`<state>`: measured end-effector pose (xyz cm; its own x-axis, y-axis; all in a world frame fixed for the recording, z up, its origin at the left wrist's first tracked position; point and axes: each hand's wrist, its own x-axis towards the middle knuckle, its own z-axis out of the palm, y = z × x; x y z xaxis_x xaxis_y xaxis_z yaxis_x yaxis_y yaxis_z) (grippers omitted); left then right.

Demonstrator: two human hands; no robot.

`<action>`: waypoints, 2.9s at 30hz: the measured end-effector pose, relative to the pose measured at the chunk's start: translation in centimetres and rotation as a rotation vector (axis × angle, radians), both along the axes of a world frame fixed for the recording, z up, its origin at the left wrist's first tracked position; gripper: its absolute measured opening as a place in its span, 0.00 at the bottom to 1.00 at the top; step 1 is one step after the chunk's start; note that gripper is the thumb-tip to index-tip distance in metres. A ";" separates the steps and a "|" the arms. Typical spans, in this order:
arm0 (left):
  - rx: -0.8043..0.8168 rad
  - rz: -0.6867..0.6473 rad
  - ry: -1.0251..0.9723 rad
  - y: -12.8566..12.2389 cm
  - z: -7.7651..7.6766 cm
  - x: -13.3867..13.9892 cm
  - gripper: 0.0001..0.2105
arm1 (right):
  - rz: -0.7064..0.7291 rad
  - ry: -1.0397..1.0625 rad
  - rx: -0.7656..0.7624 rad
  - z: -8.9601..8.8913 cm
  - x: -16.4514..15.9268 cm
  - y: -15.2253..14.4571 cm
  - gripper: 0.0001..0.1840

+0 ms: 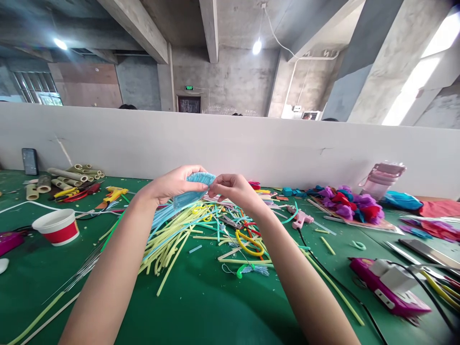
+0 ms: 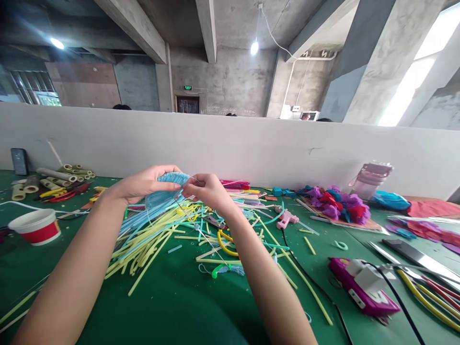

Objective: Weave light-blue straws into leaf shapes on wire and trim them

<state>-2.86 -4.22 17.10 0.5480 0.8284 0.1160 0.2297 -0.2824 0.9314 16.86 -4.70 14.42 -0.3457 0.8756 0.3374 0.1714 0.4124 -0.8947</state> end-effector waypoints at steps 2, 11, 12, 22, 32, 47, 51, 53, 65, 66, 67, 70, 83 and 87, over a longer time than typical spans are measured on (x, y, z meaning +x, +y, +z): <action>0.017 0.018 0.007 0.0 0.0 0.2 0.15 | 0.007 0.007 0.006 -0.1 0.0 0.2 0.06; 0.091 0.055 0.046 -0.1 0.1 0.2 0.14 | 0.044 0.018 -0.013 -0.1 0.4 0.3 0.09; 0.091 0.057 0.056 -0.2 0.1 0.2 0.14 | 0.051 0.022 -0.019 -0.1 0.5 0.2 0.11; 0.234 0.126 0.035 0.0 0.1 1.0 0.16 | 0.016 0.144 0.004 0.3 0.7 -0.1 0.14; 0.213 0.090 0.047 1.0 -0.5 0.5 0.11 | 0.031 0.154 0.012 0.2 0.4 0.0 0.15; 0.179 0.068 0.004 0.5 -0.3 0.6 0.13 | 0.019 0.169 0.085 -0.1 0.6 0.5 0.15; 0.170 0.069 0.007 0.4 -0.2 0.7 0.13 | 0.006 0.157 0.089 0.0 0.5 0.5 0.14; 0.161 0.074 0.015 0.4 -0.2 0.7 0.14 | -0.002 0.151 0.091 -0.1 0.4 0.6 0.14; 0.154 0.109 -0.107 1.5 -0.1 -1.2 0.21 | -0.301 0.444 0.187 1.0 1.9 0.7 0.12; 0.155 0.130 -0.118 1.7 -0.1 -1.4 0.20 | -0.318 0.484 0.177 1.1 2.1 0.7 0.12; 0.159 0.150 -0.125 1.8 -0.1 -1.5 0.19 | -0.329 0.512 0.167 1.1 2.2 0.7 0.11; 0.201 0.199 -0.132 2.0 -0.1 -1.5 0.17 | -0.331 0.540 0.142 1.2 2.6 0.6 0.12; 0.500 0.303 -0.068 1.7 -0.6 0.8 0.18 | -0.157 0.334 0.020 0.8 2.7 0.7 0.17; 0.311 0.192 -0.199 1.1 -0.4 1.2 0.21 | -0.153 0.378 0.090 0.9 2.6 0.4 0.17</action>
<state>-1.61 -3.16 16.67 0.3286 0.8219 0.4654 0.1293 -0.5273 0.8398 19.41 -4.27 15.31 -0.0515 0.8686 0.4928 -0.0972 0.4867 -0.8681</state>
